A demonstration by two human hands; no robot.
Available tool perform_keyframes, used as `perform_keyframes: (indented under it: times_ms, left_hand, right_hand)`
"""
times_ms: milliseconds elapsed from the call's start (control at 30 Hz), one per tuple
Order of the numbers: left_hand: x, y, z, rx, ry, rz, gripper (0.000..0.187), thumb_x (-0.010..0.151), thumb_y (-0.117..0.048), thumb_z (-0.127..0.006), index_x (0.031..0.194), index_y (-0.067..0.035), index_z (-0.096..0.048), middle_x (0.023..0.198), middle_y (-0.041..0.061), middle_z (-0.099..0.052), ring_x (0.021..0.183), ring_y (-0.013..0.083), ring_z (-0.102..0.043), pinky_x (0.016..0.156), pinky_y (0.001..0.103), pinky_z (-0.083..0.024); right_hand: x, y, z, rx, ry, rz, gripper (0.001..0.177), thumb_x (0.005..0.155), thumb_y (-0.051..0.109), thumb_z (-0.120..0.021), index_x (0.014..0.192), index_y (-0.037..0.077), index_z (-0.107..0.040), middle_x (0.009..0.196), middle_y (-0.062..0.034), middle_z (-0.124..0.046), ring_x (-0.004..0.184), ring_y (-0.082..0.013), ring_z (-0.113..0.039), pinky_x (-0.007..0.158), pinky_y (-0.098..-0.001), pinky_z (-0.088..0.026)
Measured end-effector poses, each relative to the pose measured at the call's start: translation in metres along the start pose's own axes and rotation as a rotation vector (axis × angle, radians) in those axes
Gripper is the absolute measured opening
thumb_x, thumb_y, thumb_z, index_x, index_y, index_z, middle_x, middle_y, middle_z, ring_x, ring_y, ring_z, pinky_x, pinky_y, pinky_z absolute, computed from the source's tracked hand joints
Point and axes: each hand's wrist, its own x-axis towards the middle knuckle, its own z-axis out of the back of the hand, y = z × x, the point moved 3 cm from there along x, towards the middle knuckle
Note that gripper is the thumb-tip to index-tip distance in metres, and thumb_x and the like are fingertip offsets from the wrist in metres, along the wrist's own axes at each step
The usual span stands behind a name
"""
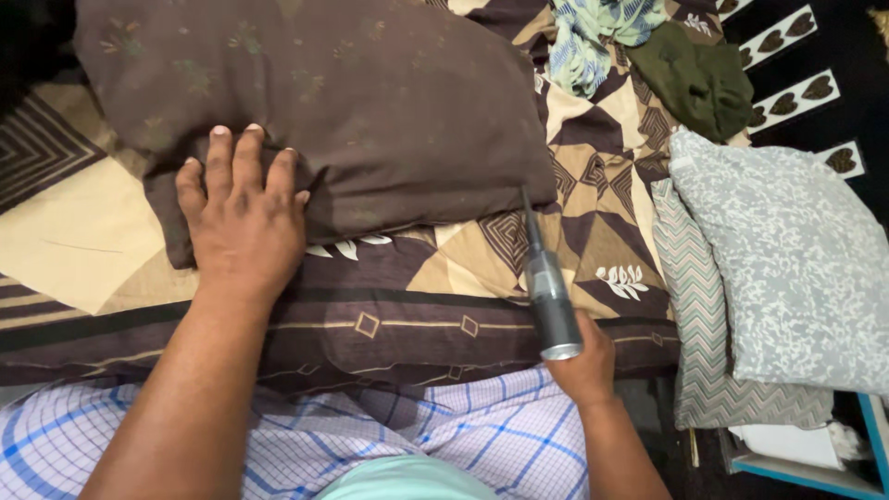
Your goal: The person uses a handheld vacuum cleaner to clean a brown pillow placed on a bed. They move the vacuum nozzle across the pillow surface, occasionally using their left hand or foot to hold the pillow in place. The person also detaches and reattaches the vacuum nozzle during the process.
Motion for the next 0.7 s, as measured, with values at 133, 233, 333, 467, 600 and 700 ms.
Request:
perform_keyframes:
  times_ms: [133, 233, 333, 467, 600, 700]
  left_hand:
    - [-0.002, 0.0, 0.001, 0.0, -0.015, -0.004, 0.042, 0.099, -0.038, -0.07, 0.135, -0.015, -0.067, 0.154, 0.013, -0.053, 0.153, 0.0354, -0.04, 0.12, 0.057, -0.028]
    - [-0.002, -0.001, -0.001, 0.003, -0.018, -0.007, 0.04, 0.101, -0.038, -0.071, 0.134, -0.016, -0.067, 0.153, 0.012, -0.054, 0.153, 0.035, -0.041, 0.121, 0.057, -0.028]
    - [-0.002, 0.0, 0.0, 0.01, -0.028, -0.019, 0.04, 0.102, -0.038, -0.07, 0.135, -0.016, -0.067, 0.154, 0.012, -0.054, 0.152, 0.0342, -0.041, 0.121, 0.056, -0.028]
    - [-0.001, 0.003, 0.001, 0.004, -0.021, -0.022, 0.039, 0.102, -0.038, -0.069, 0.134, -0.016, -0.068, 0.153, 0.013, -0.055, 0.151, 0.034, -0.042, 0.12, 0.056, -0.028]
    - [-0.001, 0.003, 0.0, 0.001, -0.023, -0.022, 0.039, 0.102, -0.038, -0.069, 0.134, -0.016, -0.068, 0.153, 0.013, -0.054, 0.152, 0.0347, -0.042, 0.12, 0.055, -0.028]
    - [-0.001, 0.002, -0.001, 0.001, -0.009, -0.014, 0.039, 0.101, -0.037, -0.069, 0.134, -0.015, -0.068, 0.153, 0.013, -0.054, 0.152, 0.0347, -0.041, 0.119, 0.056, -0.028]
  right_hand:
    - [0.0, 0.031, 0.018, 0.215, -0.17, 0.365, 0.051, 0.074, 0.022, -0.081, 0.112, -0.003, -0.056, 0.102, -0.0222, -0.068, 0.091, -0.043, -0.068, 0.078, -0.0483, -0.056]
    - [-0.005, 0.077, 0.024, 0.331, -0.089, 0.665, 0.036, 0.076, 0.015, -0.076, 0.107, 0.003, -0.061, 0.102, -0.017, -0.072, 0.089, -0.0353, -0.071, 0.075, -0.0435, -0.058]
    - [-0.007, 0.122, 0.02, 0.333, 0.051, 0.748, 0.038, 0.07, 0.021, -0.077, 0.102, 0.005, -0.064, 0.093, -0.0128, -0.071, 0.084, -0.0331, -0.07, 0.074, -0.0433, -0.055]
    - [0.003, 0.134, 0.014, 0.321, 0.059, 0.718, 0.037, 0.073, 0.021, -0.075, 0.103, 0.003, -0.064, 0.092, -0.0138, -0.069, 0.084, -0.0334, -0.07, 0.075, -0.0436, -0.054]
    - [0.006, 0.082, 0.01, 0.171, 0.017, 0.603, 0.04, 0.071, 0.021, -0.075, 0.107, 0.006, -0.064, 0.094, -0.014, -0.07, 0.085, -0.0356, -0.069, 0.078, -0.0461, -0.054]
    - [0.004, 0.031, 0.009, 0.013, -0.136, 0.537, 0.049, 0.072, 0.023, -0.074, 0.116, 0.005, -0.06, 0.102, -0.0188, -0.069, 0.093, -0.0411, -0.068, 0.085, -0.0482, -0.054]
